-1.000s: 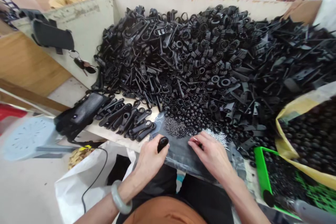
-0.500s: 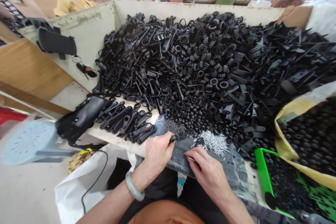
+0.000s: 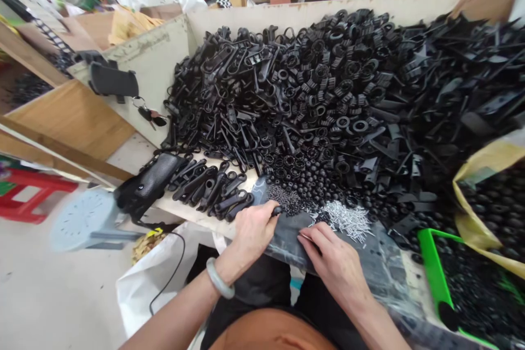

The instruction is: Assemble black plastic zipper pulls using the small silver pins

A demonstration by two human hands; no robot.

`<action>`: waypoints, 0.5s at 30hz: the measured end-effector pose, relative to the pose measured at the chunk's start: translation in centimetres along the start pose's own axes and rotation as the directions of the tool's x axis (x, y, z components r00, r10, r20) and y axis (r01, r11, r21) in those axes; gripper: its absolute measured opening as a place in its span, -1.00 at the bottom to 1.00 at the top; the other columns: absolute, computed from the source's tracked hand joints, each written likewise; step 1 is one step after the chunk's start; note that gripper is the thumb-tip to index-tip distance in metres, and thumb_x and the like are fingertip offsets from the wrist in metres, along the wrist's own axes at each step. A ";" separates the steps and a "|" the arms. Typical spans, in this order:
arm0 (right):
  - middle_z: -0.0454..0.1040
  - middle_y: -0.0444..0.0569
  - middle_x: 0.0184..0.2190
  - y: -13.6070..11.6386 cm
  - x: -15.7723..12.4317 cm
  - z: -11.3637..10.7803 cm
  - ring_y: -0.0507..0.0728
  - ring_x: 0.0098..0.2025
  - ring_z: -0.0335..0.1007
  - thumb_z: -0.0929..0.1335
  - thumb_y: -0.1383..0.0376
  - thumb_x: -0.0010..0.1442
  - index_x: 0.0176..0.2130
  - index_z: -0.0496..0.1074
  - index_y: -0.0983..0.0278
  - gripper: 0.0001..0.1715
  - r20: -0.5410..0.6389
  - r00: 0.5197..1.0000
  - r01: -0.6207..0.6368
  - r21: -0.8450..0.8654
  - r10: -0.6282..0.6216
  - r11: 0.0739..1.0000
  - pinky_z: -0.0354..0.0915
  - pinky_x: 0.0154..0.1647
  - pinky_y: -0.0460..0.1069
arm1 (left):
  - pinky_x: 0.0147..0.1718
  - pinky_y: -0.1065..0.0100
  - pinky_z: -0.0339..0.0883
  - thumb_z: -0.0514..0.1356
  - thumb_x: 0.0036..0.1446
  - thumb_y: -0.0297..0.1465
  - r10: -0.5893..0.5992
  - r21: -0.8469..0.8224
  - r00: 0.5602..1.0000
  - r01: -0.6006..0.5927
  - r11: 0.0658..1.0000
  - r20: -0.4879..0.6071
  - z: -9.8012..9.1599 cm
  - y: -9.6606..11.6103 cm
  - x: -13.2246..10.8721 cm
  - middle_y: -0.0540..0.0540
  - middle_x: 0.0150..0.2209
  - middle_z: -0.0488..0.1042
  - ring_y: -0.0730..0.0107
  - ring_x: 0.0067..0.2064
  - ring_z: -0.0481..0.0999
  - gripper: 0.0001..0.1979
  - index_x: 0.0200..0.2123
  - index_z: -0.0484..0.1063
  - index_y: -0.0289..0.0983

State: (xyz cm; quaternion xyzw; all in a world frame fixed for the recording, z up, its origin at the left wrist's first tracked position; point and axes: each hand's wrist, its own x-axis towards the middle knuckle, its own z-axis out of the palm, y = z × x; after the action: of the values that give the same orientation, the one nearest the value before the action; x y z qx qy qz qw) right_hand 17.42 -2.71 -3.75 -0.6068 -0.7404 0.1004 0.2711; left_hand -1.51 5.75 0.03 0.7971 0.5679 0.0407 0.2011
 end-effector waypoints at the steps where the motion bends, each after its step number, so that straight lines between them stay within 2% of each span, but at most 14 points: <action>1: 0.56 -0.08 -0.29 0.0 0.0 0.1 0.02 -0.39 0.58 0.10 0.11 0.57 -0.17 0.49 0.18 -0.52 -0.004 1.000 0.000 -0.001 0.000 1.000 0.36 -0.39 -0.11 | -0.30 0.34 0.24 0.14 0.37 -0.35 0.011 0.011 1.000 -0.011 1.000 0.007 -0.1 0.1 0.2 -0.04 -0.21 0.69 0.22 -0.18 0.67 -0.81 -0.04 0.54 -0.09; 6: 0.56 -0.07 -0.26 0.1 -0.3 0.0 0.02 -0.34 0.59 0.11 0.15 0.57 -0.15 0.51 0.18 -0.53 0.001 1.000 0.011 0.007 -0.012 1.000 0.36 -0.36 -0.12 | -0.30 0.34 0.25 0.18 0.36 -0.31 0.047 0.024 0.998 -0.049 0.999 0.052 -0.3 -0.2 0.0 -0.06 -0.23 0.69 0.19 -0.19 0.67 -0.84 -0.07 0.55 -0.09; 9: 0.56 -0.08 -0.25 0.2 -0.3 -0.1 0.02 -0.32 0.59 0.12 0.17 0.57 -0.13 0.51 0.18 -0.56 0.003 1.000 0.016 0.027 -0.016 1.000 0.36 -0.34 -0.12 | -0.27 0.35 0.26 0.19 0.35 -0.30 0.051 -0.031 0.996 -0.049 0.998 0.066 -0.4 -0.9 -0.7 -0.02 -0.23 0.69 0.21 -0.17 0.67 -0.85 -0.08 0.55 -0.08; 12: 0.56 -0.08 -0.24 0.2 -0.4 -0.1 0.02 -0.32 0.59 0.15 0.19 0.56 -0.13 0.51 0.18 -0.60 0.001 1.000 0.000 0.049 0.000 0.999 0.36 -0.34 -0.12 | -0.24 0.38 0.27 0.20 0.34 -0.33 0.009 -0.132 1.000 -0.005 0.991 0.029 -0.6 -1.8 -1.2 0.03 -0.21 0.69 0.27 -0.16 0.65 -0.85 -0.07 0.54 -0.06; 15: 0.56 -0.07 -0.23 0.2 -0.4 0.0 0.02 -0.33 0.58 0.17 0.21 0.54 -0.13 0.51 0.18 -0.63 0.001 1.000 -0.020 0.066 0.020 0.998 0.36 -0.34 -0.11 | -0.25 0.39 0.26 0.19 0.33 -0.37 -0.040 -0.159 0.999 0.040 0.987 0.002 -0.8 -2.3 -1.7 0.03 -0.26 0.67 0.29 -0.21 0.64 -0.87 -0.15 0.55 -0.09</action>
State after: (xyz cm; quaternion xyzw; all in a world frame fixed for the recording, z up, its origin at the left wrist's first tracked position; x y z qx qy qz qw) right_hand 17.66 -3.07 -3.94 -0.6048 -0.7307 0.1275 0.2897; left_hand -4.35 5.07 0.23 0.7670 0.5788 0.0820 0.2644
